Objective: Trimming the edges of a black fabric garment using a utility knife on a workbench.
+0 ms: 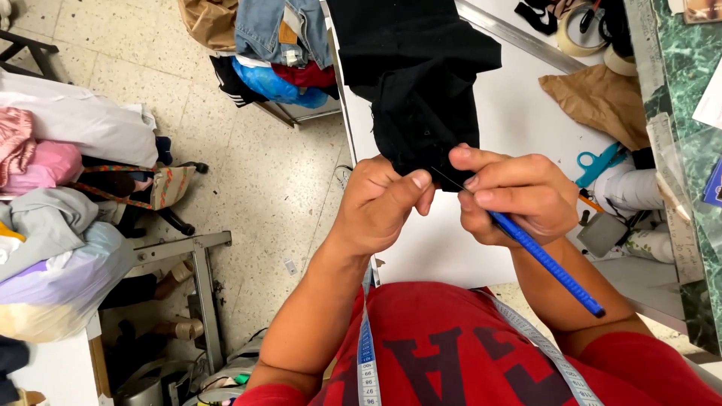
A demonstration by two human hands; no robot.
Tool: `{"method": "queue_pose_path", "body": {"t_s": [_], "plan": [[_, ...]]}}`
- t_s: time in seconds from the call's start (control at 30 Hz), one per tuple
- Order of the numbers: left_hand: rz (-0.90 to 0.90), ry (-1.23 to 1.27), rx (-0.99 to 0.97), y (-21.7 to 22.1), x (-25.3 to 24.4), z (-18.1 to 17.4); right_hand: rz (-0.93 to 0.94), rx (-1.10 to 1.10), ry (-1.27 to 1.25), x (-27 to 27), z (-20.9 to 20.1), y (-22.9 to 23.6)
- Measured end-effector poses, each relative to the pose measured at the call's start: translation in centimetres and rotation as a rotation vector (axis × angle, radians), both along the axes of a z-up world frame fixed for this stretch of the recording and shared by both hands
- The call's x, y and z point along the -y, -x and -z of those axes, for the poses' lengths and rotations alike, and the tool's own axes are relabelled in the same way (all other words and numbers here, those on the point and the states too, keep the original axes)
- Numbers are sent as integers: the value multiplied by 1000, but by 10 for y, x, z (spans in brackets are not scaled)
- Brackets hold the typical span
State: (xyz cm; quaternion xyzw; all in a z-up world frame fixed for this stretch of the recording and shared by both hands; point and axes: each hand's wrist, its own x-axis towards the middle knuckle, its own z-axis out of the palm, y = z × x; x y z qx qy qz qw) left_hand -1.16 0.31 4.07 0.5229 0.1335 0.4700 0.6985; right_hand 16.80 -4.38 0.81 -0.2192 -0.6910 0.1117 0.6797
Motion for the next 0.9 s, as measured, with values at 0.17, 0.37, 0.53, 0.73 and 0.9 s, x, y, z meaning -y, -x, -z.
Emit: {"method": "queue_pose_path", "body": {"t_s": [0.17, 0.37, 0.53, 0.73, 0.9], "plan": [[-14, -41, -26, 5, 2, -11, -37, -7, -8, 2, 4, -3], [55, -42, 10, 8, 3, 6, -111, -99, 32, 4, 25, -21], [182, 121, -108, 20, -1, 13, -132, -310, 76, -6, 3, 3], [-38, 126, 350, -5, 5, 51, 236, -298, 315, -24, 22, 10], [-293, -100, -279, 5, 38, 114, -193, -825, 992, -11, 57, 28]]}}
